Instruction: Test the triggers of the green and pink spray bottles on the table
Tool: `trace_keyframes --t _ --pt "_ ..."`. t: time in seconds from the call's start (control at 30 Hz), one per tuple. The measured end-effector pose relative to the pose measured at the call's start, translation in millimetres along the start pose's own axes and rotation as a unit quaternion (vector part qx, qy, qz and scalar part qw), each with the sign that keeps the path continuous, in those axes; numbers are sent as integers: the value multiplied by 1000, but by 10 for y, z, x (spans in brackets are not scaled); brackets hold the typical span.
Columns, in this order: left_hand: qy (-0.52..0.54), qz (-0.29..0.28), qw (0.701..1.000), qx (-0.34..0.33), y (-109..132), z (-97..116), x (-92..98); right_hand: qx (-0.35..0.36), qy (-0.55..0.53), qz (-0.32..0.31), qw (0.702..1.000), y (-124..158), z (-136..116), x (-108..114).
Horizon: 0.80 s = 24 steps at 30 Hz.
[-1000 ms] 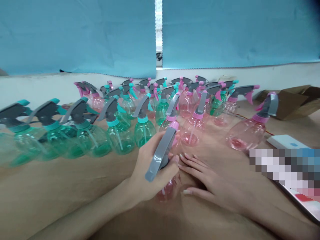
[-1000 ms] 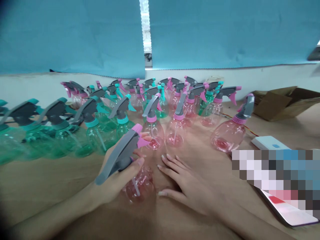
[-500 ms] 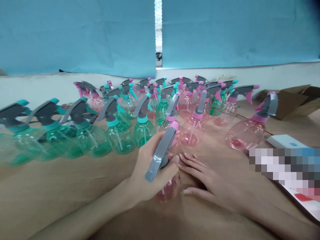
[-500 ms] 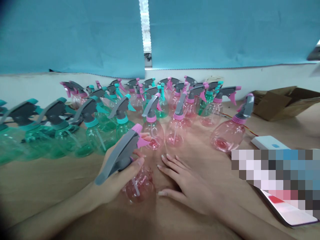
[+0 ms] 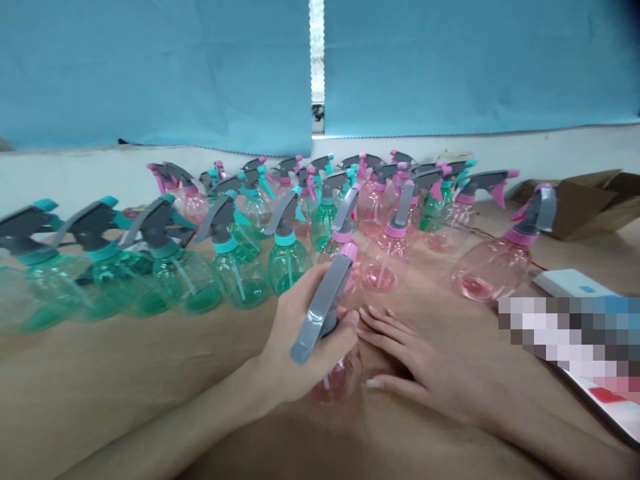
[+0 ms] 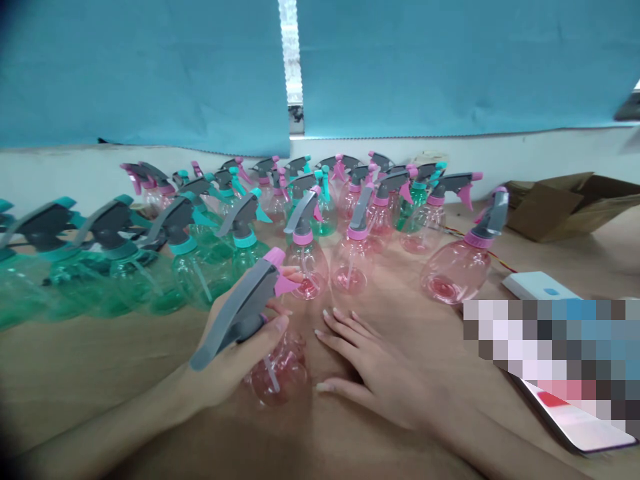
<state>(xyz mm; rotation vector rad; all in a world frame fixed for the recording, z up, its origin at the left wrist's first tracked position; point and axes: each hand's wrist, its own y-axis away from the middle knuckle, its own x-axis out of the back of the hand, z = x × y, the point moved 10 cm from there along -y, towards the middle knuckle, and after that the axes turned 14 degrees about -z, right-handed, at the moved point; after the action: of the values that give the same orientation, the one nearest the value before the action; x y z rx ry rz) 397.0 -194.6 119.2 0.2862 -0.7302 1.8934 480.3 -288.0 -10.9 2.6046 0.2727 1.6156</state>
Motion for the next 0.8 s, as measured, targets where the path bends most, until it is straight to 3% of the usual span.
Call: trace_keyframes --t 0.37,0.53,0.8 --pt "-7 -18 1000 18 -28 37 -11 4 -2 4 1000 5 0 -3" --pt "-11 -29 999 -18 -40 103 10 3 -3 2 1000 1 9 -13" --pt "-23 -27 999 -11 -36 96 40 6 -17 12 1000 6 -15 25"
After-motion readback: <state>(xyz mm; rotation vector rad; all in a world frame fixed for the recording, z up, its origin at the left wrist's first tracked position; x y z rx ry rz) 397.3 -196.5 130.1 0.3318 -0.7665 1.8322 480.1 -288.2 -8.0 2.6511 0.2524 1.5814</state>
